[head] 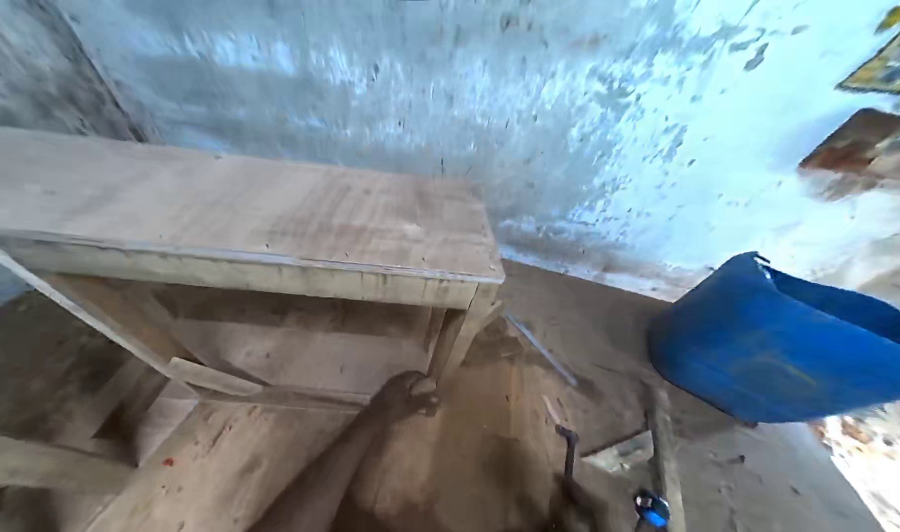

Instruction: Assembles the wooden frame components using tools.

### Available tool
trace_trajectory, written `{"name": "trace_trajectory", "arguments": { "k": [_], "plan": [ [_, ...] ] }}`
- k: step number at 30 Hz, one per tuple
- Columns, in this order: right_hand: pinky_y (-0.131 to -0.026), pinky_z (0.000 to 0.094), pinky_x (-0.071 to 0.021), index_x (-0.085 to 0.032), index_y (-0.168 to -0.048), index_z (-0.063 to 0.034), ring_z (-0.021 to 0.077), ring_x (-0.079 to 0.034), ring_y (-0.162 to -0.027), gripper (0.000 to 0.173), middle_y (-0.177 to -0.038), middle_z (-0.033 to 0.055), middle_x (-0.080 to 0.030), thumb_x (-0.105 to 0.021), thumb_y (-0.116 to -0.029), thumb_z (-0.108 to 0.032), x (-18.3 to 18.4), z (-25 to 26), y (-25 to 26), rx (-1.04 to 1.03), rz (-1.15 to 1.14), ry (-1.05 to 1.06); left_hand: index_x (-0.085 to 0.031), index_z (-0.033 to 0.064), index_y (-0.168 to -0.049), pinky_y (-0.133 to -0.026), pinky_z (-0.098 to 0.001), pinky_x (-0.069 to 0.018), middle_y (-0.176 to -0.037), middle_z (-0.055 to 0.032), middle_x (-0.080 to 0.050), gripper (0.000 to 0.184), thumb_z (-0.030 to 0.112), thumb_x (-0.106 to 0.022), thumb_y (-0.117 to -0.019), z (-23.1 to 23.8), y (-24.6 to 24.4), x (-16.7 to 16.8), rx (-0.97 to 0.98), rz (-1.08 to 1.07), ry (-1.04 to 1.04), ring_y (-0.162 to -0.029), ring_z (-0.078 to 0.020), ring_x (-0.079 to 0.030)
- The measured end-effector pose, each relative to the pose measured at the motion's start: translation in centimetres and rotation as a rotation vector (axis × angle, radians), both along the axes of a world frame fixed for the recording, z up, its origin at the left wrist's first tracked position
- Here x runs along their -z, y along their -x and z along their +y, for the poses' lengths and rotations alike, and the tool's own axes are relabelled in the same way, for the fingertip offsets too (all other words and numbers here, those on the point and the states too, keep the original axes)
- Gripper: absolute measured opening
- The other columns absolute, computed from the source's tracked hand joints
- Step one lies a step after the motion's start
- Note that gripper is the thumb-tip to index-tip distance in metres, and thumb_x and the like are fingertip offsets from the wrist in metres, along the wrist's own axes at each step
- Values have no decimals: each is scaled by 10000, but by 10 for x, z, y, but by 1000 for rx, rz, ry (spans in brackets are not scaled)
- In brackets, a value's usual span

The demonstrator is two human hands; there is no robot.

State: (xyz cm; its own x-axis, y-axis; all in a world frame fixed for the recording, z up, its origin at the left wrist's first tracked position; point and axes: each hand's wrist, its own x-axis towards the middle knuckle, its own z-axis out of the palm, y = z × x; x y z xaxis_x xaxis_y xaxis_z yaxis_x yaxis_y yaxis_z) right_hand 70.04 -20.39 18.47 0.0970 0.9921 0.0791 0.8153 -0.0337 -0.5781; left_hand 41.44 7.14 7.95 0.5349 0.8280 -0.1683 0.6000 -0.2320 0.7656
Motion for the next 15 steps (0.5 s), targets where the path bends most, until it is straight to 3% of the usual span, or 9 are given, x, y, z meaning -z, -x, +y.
{"name": "trace_trajectory", "arguments": {
  "k": [2,4,6,8,9,11,15],
  "plan": [
    [-942,462,-588,-642,-1339,-61,236,-688,-1112,481,-1231,109,-704,-693,-932,-311,-67,51,20,-50,-89,-345,-619,127,-1341,-1010,-532,-531,-1213,-127,-693,756,720,-611,-873,-10,-15,5,-97,58,-46,-1136,-273,-668],
    [-1016,515,-541,-614,-1398,-94,294,-619,-1261,610,-1367,129,-643,-701,-906,-444,-141,95,72,-146,-266,-615,-632,113,-1316,-1014,-523,-525,-1208,-131,-692,768,741,-563,-879,-19,-19,4,-123,104,-100,-1144,-275,-663],
    [-1154,528,-427,-518,-1493,-135,297,-471,-1428,755,-1538,114,-498,-733,-877,-515,-188,139,123,-293,-457,-669,-638,84,-1306,-1037,-533,-506,-1227,-157,-686,737,693,-606,-892,-24,-16,-5,-95,93,-71,-1162,-299,-656],
    [-1225,538,-307,-361,-1602,-192,305,-295,-1536,940,-1671,105,-303,-790,-829,-512,-206,179,164,-400,-629,-582,-625,103,-1340,-1043,-549,-507,-1253,-152,-682,743,692,-623,-888,-36,-13,-7,-74,95,-14,-1178,-307,-653],
    [-1203,549,-329,-358,-1599,-184,334,-309,-1527,969,-1661,136,-316,-822,-798,-470,-205,194,179,-400,-714,-568,-618,118,-1358,-1037,-555,-511,-1263,-146,-680,749,697,-624,-883,-44,-12,-7,-72,102,0,-1183,-307,-652],
    [-1036,543,-492,-476,-1489,-105,385,-517,-1369,836,-1492,203,-518,-817,-778,-381,-194,210,193,-374,-846,-654,-602,122,-1395,-1055,-546,-497,-1297,-146,-669,752,684,-615,-896,-62,-8,-9,-75,112,-8,-1215,-309,-638],
    [-931,532,-544,-529,-1426,-85,397,-616,-1232,758,-1433,213,-563,-804,-807,-426,-202,207,207,-356,-890,-646,-610,104,-1384,-1077,-530,-482,-1310,-156,-662,788,708,-608,-879,-86,2,-28,-75,132,-4,-1243,-317,-619]
  ]
}}
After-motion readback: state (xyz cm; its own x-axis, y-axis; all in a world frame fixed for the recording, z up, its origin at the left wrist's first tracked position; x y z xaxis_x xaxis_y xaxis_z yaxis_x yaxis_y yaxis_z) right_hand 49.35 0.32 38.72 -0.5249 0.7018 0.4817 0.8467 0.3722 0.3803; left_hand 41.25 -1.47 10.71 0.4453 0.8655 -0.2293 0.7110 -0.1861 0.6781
